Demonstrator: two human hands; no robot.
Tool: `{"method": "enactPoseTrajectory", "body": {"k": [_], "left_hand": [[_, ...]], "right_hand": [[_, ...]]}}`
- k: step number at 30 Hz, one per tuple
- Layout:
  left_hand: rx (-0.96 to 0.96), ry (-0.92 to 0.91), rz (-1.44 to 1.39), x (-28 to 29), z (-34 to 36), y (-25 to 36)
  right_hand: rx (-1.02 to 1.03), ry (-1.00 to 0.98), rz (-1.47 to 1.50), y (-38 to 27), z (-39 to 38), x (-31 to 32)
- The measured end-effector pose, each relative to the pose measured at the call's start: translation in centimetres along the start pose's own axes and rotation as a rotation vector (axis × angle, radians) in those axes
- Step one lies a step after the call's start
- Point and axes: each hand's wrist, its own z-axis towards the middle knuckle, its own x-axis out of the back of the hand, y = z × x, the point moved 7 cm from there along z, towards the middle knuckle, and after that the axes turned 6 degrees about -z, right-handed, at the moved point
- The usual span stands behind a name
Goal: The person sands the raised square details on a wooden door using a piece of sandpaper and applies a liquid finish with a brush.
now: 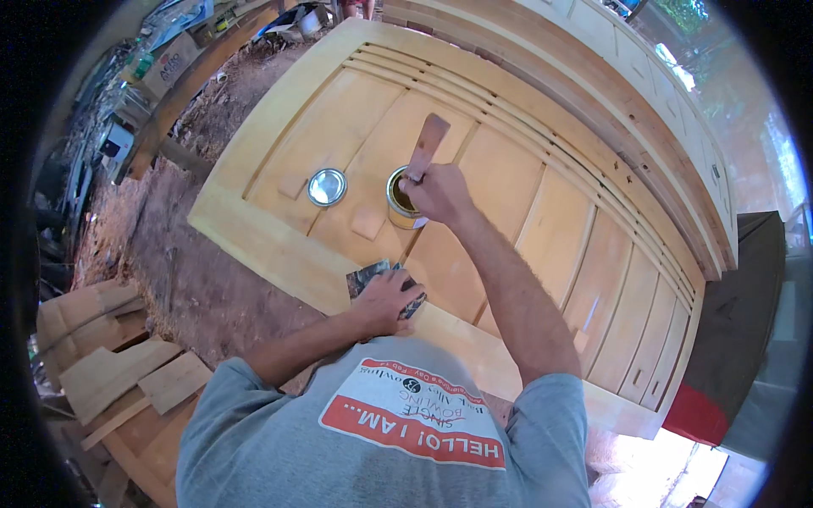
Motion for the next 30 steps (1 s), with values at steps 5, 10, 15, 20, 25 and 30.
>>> {"method": "enactPoseTrajectory", "body": {"k": [5, 10, 15, 20, 25, 30], "left_hand": [[-0.228, -0.249, 0.282, -1.8, 2.5, 0.3], [-0.272, -0.339, 0.281, -1.4, 3.5, 0.4], [-0.188, -0.408, 0.31, 3.2, 4.0, 1.7], [0.042, -0.172, -0.123, 13.6, 3.2, 0.8], [0.057, 0.118, -0.277, 16.7, 1.3, -0.9], [-0.238, 0.152, 0.148, 11.4, 2.5, 1.1]], "right_hand": [[0.107, -0.061, 0.032, 0.2, -0.1, -0.7], [0.131, -0.033, 0.072, 0.2, -0.1, -0.9], [0.146, -0.018, 0.051, 1.1, -0.1, -1.0], [0.104, -0.014, 0.059, 1.8, -0.2, -0.6], [0.089, -0.077, 0.028, 1.6, 0.0, -0.8], [0.143, -0.101, -0.008, 1.1, 0.4, -0.5]]}}
